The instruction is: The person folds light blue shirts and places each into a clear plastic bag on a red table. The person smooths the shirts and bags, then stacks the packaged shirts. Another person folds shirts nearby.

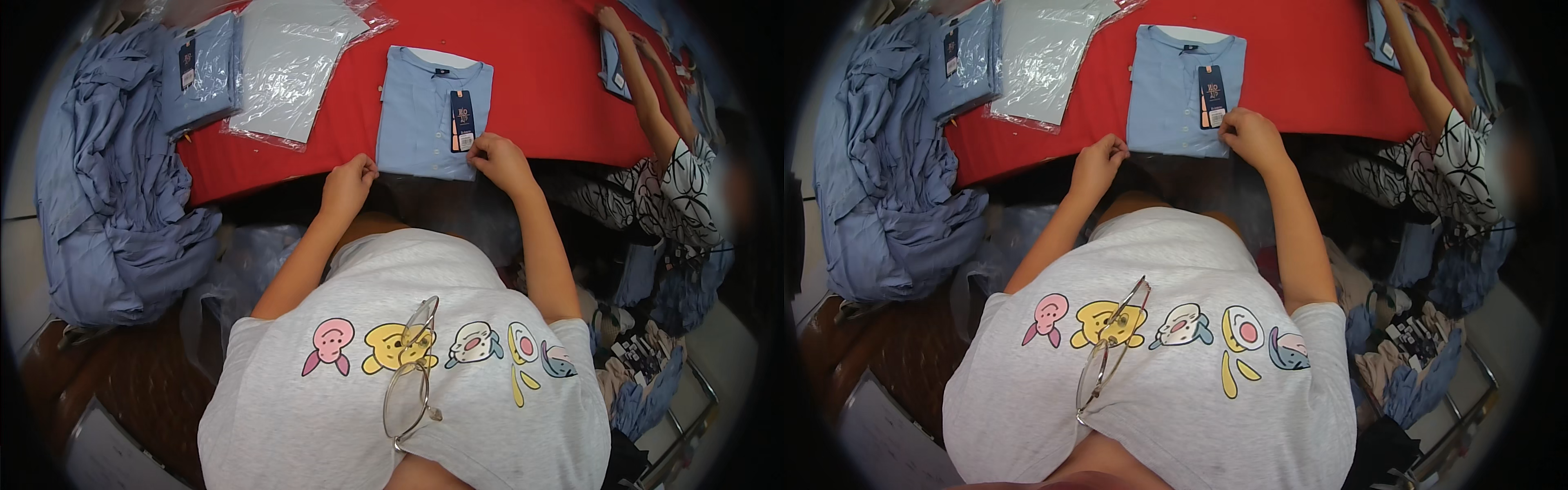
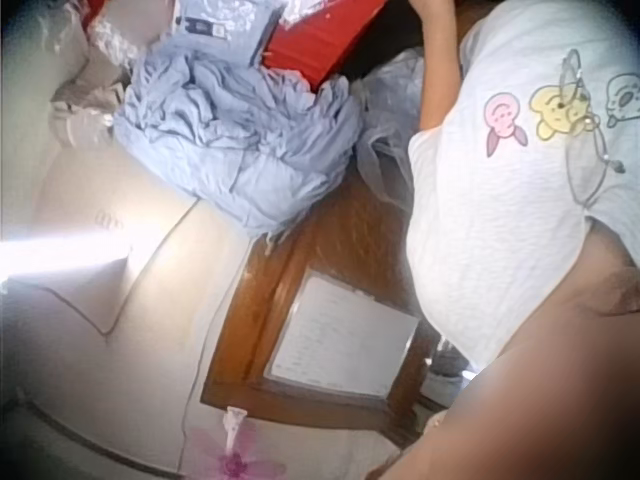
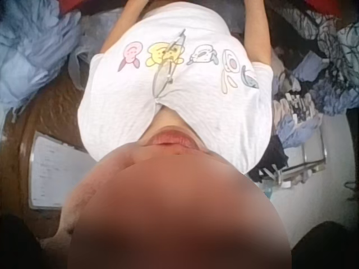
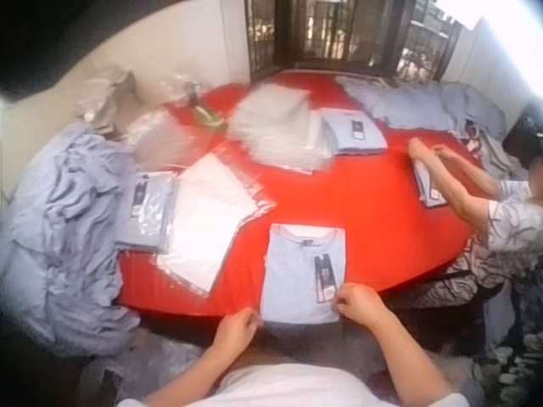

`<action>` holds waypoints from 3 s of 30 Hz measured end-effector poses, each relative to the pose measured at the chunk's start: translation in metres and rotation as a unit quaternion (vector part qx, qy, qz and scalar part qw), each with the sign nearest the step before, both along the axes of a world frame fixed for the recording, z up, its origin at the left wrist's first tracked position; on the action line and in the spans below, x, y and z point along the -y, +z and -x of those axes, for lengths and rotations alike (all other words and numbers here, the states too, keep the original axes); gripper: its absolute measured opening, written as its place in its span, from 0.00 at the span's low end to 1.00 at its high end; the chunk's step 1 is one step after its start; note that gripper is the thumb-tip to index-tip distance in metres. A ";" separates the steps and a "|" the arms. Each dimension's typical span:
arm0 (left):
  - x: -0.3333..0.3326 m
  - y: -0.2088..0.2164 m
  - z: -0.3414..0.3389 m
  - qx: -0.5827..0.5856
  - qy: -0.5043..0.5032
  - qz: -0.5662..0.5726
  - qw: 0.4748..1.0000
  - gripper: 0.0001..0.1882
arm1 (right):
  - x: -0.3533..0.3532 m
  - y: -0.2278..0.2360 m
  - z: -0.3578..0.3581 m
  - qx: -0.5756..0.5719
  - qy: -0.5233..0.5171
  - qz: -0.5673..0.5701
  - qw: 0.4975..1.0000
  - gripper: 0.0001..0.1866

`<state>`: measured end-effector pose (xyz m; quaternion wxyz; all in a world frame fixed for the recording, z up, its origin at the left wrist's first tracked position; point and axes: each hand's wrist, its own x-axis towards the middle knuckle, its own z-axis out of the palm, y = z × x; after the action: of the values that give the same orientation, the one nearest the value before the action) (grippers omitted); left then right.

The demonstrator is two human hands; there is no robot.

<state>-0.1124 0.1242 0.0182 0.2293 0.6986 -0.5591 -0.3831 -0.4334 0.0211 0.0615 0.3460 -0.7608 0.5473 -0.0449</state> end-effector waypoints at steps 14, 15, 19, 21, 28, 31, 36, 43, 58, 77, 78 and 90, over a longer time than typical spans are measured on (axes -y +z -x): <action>0.074 0.000 0.008 0.058 -0.023 0.098 0.993 0.08 | -0.006 -0.015 0.012 0.003 -0.098 0.100 0.990 0.06; 0.080 -0.002 0.012 0.041 -0.010 0.087 0.995 0.08 | -0.005 -0.016 0.013 0.009 -0.106 0.102 0.989 0.05; 0.092 -0.003 0.010 0.056 -0.014 0.121 0.991 0.08 | -0.011 -0.016 0.012 0.057 -0.118 0.128 0.983 0.06; 0.091 0.001 0.008 0.071 -0.031 0.132 0.988 0.08 | -0.014 -0.014 0.016 0.063 -0.108 0.129 0.984 0.06; 0.084 0.013 -0.007 -0.011 -0.060 0.097 0.993 0.09 | -0.015 -0.028 0.019 0.193 -0.100 0.044 0.975 0.05; 0.083 0.008 -0.012 -0.041 -0.045 0.079 0.995 0.10 | -0.001 -0.031 0.017 0.319 -0.154 -0.107 0.929 0.05; 0.091 0.003 -0.011 -0.040 -0.058 0.073 0.995 0.10 | 0.009 -0.041 0.019 0.248 -0.160 -0.007 0.955 0.04; 0.123 0.001 -0.011 0.034 -0.120 0.142 0.982 0.10 | 0.021 -0.025 0.011 0.048 -0.108 0.164 0.979 0.05; 0.202 0.010 -0.029 0.149 -0.340 0.157 0.915 0.09 | 0.130 -0.007 0.002 -0.065 0.048 0.049 0.996 0.06; 0.252 0.000 -0.019 0.010 -0.343 0.118 0.932 0.09 | 0.148 -0.018 0.013 0.013 -0.006 0.085 0.996 0.07; 0.249 0.001 -0.020 -0.005 -0.329 0.144 0.933 0.09 | 0.148 -0.012 0.011 0.024 -0.010 0.067 0.997 0.07; 0.242 0.037 -0.026 0.007 -0.392 0.065 0.917 0.06 | 0.161 0.003 -0.015 0.007 0.084 0.082 0.993 0.06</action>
<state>-0.0868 -0.1180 0.0548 0.1016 0.4093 -0.8136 -0.4002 -0.4183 -0.1399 0.0642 0.2882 -0.8298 0.4733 -0.0655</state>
